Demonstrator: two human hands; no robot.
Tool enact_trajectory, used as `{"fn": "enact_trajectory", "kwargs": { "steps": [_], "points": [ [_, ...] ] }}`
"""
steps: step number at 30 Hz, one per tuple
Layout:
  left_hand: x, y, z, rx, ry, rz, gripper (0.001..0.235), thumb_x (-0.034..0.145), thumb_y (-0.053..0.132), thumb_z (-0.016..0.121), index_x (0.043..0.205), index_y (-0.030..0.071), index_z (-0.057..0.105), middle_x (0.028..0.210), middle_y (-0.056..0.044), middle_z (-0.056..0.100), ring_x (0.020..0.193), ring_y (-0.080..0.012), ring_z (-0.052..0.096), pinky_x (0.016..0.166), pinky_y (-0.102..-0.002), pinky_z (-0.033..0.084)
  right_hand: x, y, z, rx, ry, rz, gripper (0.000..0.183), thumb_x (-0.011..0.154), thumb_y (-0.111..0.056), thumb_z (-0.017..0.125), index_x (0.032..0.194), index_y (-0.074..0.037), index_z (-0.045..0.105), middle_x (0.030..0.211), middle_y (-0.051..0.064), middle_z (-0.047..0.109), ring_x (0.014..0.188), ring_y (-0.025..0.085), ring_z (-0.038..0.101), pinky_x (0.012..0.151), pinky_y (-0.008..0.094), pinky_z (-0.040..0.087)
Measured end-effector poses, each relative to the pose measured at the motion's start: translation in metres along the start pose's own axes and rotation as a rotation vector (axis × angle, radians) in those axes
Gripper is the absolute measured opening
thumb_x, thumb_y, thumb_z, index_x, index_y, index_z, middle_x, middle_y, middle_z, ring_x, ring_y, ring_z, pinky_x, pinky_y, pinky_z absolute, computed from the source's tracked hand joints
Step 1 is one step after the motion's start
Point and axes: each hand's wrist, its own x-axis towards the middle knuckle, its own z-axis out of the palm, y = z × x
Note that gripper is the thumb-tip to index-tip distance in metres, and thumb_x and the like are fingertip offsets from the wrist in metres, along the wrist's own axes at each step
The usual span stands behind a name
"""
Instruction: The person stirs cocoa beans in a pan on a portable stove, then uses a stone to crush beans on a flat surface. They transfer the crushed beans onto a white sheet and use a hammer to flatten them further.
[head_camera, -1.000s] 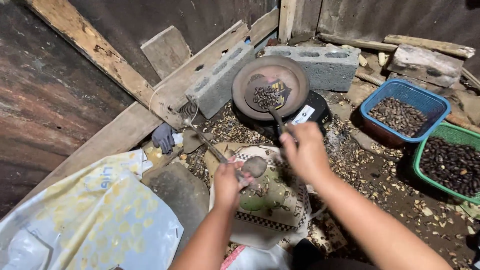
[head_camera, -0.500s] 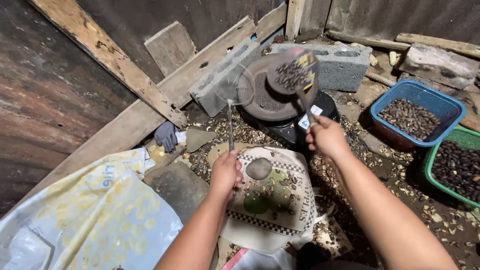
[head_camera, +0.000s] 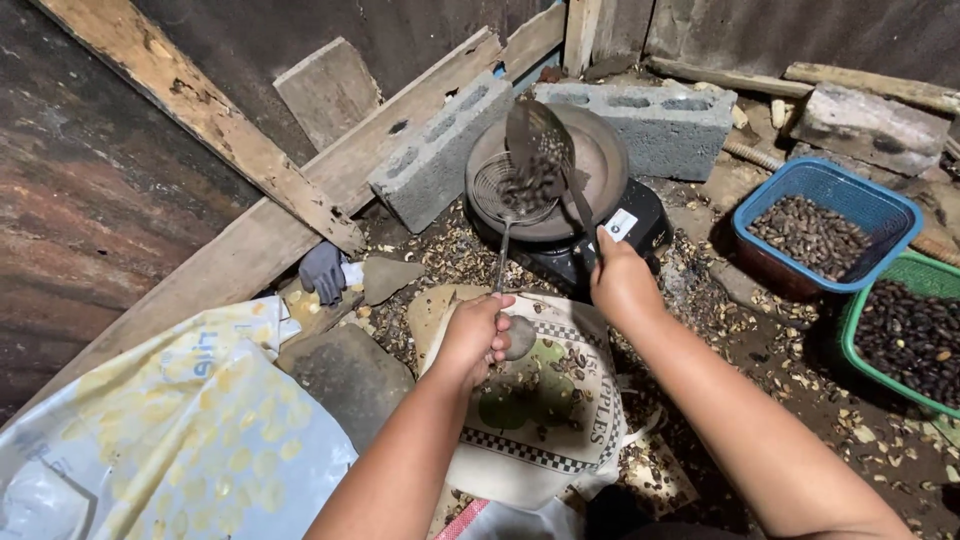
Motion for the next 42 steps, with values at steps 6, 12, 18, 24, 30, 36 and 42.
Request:
{"fn": "enact_trajectory", "kwargs": {
  "steps": [6,12,18,24,30,36,42],
  "points": [
    [-0.017,0.012,-0.005,0.017,0.003,0.034,0.039,0.107,0.027,0.045,0.128,-0.003,0.059,0.069,0.002,0.039,0.04,-0.0037,0.039,0.03,-0.021,0.039,0.021,0.022,-0.031,-0.112,0.115,0.013,0.051,0.099,-0.013,0.051,0.149,-0.003,0.054,0.111,0.029,0.065,0.102,0.053,0.069,0.088,0.062,0.057],
    [-0.03,0.034,-0.008,0.007,0.043,0.081,0.04,0.108,0.027,0.046,0.128,-0.005,0.058,0.069,0.001,0.04,0.039,-0.0052,0.038,0.029,-0.022,0.038,0.055,0.07,0.023,0.128,-0.075,0.203,0.035,0.091,-0.028,0.061,0.123,-0.028,0.076,0.105,0.014,0.078,0.104,0.039,0.072,0.086,0.051,0.06],
    [-0.025,0.04,-0.016,-0.008,0.066,0.129,0.042,0.109,0.026,0.043,0.131,-0.007,0.056,0.069,-0.001,0.039,0.039,-0.0061,0.039,0.028,-0.023,0.038,0.015,0.0,-0.027,1.073,-0.256,0.497,0.045,0.098,-0.009,0.057,0.139,0.01,0.053,0.075,0.011,0.057,0.052,0.008,0.05,0.034,0.014,0.043],
    [-0.022,0.035,-0.015,0.049,0.098,0.134,0.041,0.108,0.025,0.042,0.128,-0.008,0.058,0.068,-0.003,0.043,0.038,-0.0091,0.042,0.028,-0.025,0.04,0.022,0.016,-0.028,0.827,-0.026,0.362,0.04,0.095,-0.006,0.06,0.133,0.006,0.06,0.072,0.017,0.069,0.053,0.015,0.064,0.039,0.029,0.056],
    [-0.005,0.02,-0.011,0.068,0.073,0.102,0.038,0.108,0.024,0.045,0.124,-0.006,0.059,0.066,-0.001,0.043,0.037,-0.0079,0.041,0.028,-0.024,0.041,0.02,0.018,-0.049,0.644,-0.004,0.275,0.04,0.093,-0.01,0.06,0.132,-0.007,0.067,0.071,0.017,0.072,0.056,0.02,0.071,0.044,0.032,0.06],
    [0.006,0.014,0.004,0.024,-0.004,0.027,0.04,0.108,0.028,0.041,0.127,-0.003,0.058,0.067,0.003,0.041,0.04,-0.0044,0.04,0.032,-0.021,0.041,0.001,-0.002,-0.037,0.141,-0.043,0.168,0.048,0.095,-0.023,0.058,0.143,-0.024,0.065,0.115,0.022,0.074,0.106,0.043,0.07,0.086,0.056,0.059],
    [0.005,0.019,-0.003,0.048,-0.015,-0.043,0.051,0.107,0.042,0.043,0.134,-0.001,0.052,0.088,-0.012,0.067,0.053,-0.0147,0.062,0.05,-0.032,0.063,-0.021,-0.007,-0.047,-0.367,0.06,-0.148,0.065,0.094,-0.009,0.051,0.158,-0.005,0.043,0.126,0.022,0.06,0.096,0.045,0.073,0.082,0.057,0.063]
  ]
}}
